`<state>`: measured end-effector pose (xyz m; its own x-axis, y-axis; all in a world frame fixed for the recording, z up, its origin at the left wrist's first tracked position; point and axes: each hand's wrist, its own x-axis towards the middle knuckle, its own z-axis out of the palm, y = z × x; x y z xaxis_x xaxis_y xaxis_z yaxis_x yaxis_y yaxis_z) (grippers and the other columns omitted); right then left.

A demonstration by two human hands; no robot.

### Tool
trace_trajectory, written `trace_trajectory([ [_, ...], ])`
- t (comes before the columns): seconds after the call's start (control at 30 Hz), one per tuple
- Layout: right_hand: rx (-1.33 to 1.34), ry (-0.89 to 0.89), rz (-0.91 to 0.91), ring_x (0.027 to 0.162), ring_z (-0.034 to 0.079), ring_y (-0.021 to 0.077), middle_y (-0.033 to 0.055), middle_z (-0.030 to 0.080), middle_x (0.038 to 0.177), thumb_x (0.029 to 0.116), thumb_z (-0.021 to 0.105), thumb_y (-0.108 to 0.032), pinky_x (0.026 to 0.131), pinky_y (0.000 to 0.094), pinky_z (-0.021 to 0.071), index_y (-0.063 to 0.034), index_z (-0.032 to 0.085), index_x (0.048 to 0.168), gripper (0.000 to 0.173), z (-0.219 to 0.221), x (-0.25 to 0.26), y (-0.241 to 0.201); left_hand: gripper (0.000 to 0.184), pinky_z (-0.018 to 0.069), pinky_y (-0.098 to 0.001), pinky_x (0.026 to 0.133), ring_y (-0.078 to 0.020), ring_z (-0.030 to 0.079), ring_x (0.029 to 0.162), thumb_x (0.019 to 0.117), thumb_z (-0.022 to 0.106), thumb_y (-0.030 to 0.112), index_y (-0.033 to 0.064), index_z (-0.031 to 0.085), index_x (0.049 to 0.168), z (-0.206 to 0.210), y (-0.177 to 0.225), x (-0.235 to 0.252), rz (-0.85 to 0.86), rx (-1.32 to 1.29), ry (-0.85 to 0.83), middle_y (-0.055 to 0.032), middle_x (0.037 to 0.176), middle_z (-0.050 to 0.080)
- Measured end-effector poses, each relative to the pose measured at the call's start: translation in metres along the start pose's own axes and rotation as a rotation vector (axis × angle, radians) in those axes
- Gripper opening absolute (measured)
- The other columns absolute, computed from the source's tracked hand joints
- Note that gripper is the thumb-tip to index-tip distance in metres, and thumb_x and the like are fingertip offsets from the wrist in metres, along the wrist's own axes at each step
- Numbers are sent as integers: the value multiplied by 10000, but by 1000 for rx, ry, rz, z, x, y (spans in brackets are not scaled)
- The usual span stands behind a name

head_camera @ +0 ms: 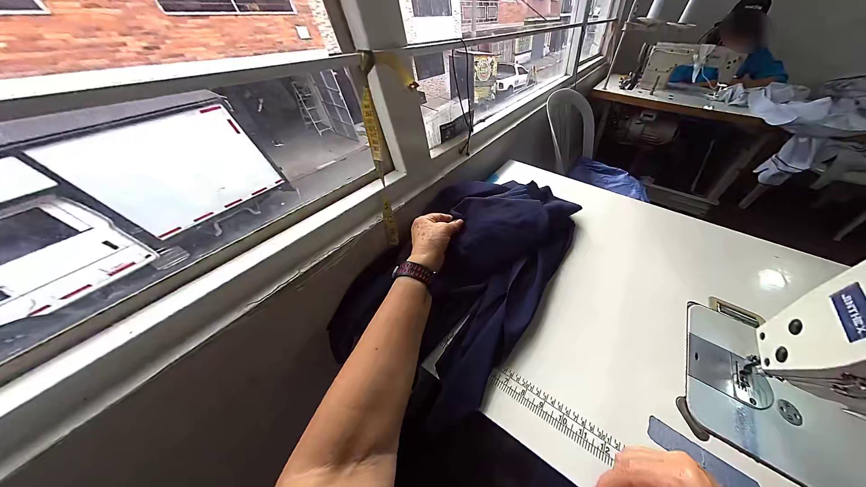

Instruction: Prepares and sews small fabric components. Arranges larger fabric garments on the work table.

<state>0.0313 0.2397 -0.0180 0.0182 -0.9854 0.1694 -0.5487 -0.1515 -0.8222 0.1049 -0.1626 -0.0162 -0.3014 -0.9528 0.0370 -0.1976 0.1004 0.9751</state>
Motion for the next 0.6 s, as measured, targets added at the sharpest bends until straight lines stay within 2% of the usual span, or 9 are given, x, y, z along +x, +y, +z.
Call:
trace_trajectory([
  [0.07, 172, 126, 76, 854, 710, 156, 162, 737, 964, 980, 622, -59, 798, 289, 580, 85, 719, 1082, 201, 1, 2, 8, 180, 551, -381, 848, -167, 652, 927, 942, 689, 45, -69, 673, 1081, 0, 5, -36, 364, -31, -86, -145, 1038, 687],
  [0.1, 309, 196, 152, 938, 719, 154, 142, 726, 1079, 982, 630, -116, 828, 306, 602, 94, 664, 1183, 293, 2, 5, 12, 154, 576, -357, 906, -158, 662, 1029, 951, 661, 35, -71, 670, 1062, -1, 4, -55, 608, -31, -195, -136, 1124, 670],
  [0.2, 690, 374, 423, 1122, 704, 254, 111, 635, 1352, 866, 747, -470, 871, 426, 627, 6, 331, 1503, 897, -6, 21, 31, 185, 509, -394, 1070, -191, 615, 1255, 975, 622, 215, 66, 717, 926, -4, -15, -102, 1134, 168, -642, -94, 1234, 693],
  [0.23, 755, 435, 515, 1136, 697, 267, 119, 614, 1369, 832, 763, -517, 879, 440, 626, -19, 261, 1534, 997, -11, 27, 34, 255, 485, -400, 1093, -187, 607, 1278, 984, 617, 317, 112, 735, 887, -7, -25, -111, 1168, 212, -767, -58, 1202, 721],
  [0.3, 841, 529, 645, 1125, 700, 268, 150, 598, 1375, 911, 703, -416, 901, 422, 617, -40, 193, 1568, 913, -19, 34, 36, 354, 508, -353, 1065, -144, 647, 1217, 973, 625, 426, 128, 751, 828, -18, -40, -118, 1122, 216, -870, -22, 1104, 758],
  [0.37, 900, 592, 700, 1078, 717, 287, 188, 627, 1324, 1011, 605, -192, 892, 414, 615, -45, 198, 1570, 707, -25, 37, 35, 331, 573, -250, 929, -56, 699, 1040, 979, 627, 377, 111, 745, 823, -27, -43, -113, 1060, 206, -770, 13, 985, 759],
  [0.47, 644, 602, 717, 925, 740, 213, 153, 664, 1229, 982, 611, -6, 777, 334, 624, -19, 295, 1530, 633, -25, 42, 36, 182, 576, -204, 719, -27, 676, 776, 933, 656, 223, 69, 739, 883, -23, -27, -110, 981, 295, -475, 6, 855, 719],
  [0.53, 273, 604, 633, 788, 680, 151, 130, 663, 1163, 930, 700, -43, 691, 306, 574, 3, 439, 1456, 589, -21, 48, 46, 262, 609, -441, 819, -277, 706, 979, 848, 787, 145, -3, 717, 1052, -6, -12, -106, 960, 437, -350, -175, 1093, 702],
  [0.6, 61, 616, 533, 707, 645, 148, 122, 696, 1031, 922, 721, -77, 646, 323, 547, 23, 498, 1397, 535, -18, 60, 56, 728, 437, -721, 943, -564, 490, 1283, 720, 917, 182, -26, 601, 1342, 19, -2, -96, 903, 615, -362, -349, 1420, 499],
])
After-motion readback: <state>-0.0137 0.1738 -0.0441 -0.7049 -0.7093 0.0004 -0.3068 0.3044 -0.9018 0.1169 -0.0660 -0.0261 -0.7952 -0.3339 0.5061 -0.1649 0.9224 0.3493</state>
